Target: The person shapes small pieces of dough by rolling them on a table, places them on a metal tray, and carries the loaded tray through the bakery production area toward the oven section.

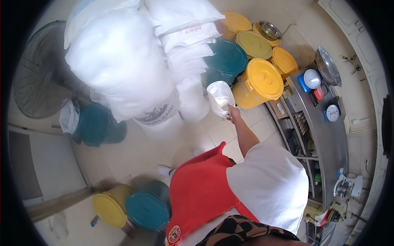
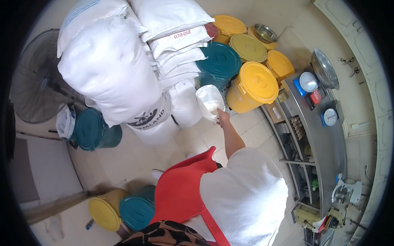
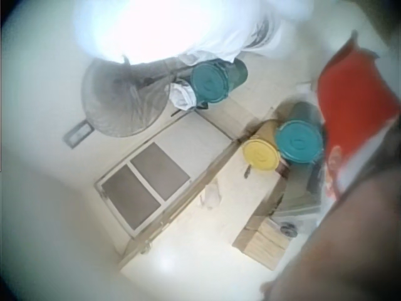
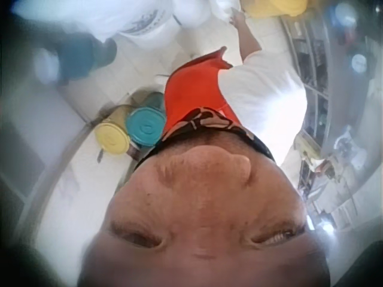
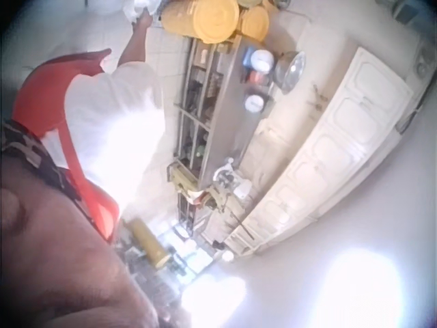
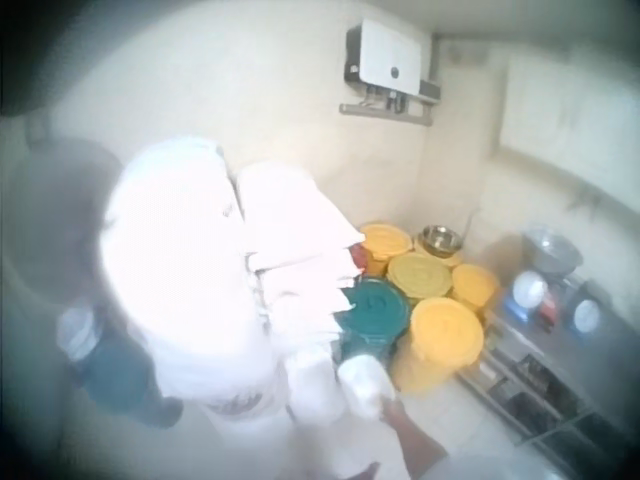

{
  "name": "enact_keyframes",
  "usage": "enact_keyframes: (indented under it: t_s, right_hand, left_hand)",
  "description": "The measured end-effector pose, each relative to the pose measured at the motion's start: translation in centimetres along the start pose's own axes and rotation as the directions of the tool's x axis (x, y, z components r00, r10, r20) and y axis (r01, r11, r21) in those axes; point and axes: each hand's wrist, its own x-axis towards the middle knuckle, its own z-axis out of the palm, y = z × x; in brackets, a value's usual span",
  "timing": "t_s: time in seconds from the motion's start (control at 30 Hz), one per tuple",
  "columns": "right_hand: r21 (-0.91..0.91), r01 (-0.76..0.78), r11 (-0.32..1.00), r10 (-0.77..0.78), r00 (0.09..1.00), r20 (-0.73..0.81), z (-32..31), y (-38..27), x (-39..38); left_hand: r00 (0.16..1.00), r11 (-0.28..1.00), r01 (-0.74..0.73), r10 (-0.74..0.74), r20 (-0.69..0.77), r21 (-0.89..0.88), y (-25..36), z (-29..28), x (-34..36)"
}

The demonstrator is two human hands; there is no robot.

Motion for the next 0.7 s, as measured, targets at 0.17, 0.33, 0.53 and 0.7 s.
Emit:
enact_keyframes:
  t_s: [0.17,0.33,0.53,0.7]
  right_hand:
    - [0.004,-0.005,1.0,0.005,0.99,-0.144,3.5,2.8,0.0]
    - [0.144,-0.109,0.984,0.142,0.959,-0.246,12.4,10.4,-6.1]
    - [0.201,-0.123,0.972,0.18,0.938,-0.295,15.2,17.1,-11.1]
    - [0.276,-0.228,0.934,0.306,0.908,-0.286,20.9,17.9,-11.5]
  left_hand:
    - [0.99,0.991,-0.132,0.13,0.055,0.035,3.6,-11.5,9.8]
    - [0.982,0.984,-0.179,0.18,-0.05,0.019,3.4,-29.2,18.4]
    - [0.962,0.976,-0.217,0.218,-0.167,0.025,6.5,-46.5,24.6]
    - [0.974,0.978,-0.197,0.203,-0.104,0.072,9.3,-52.6,27.5]
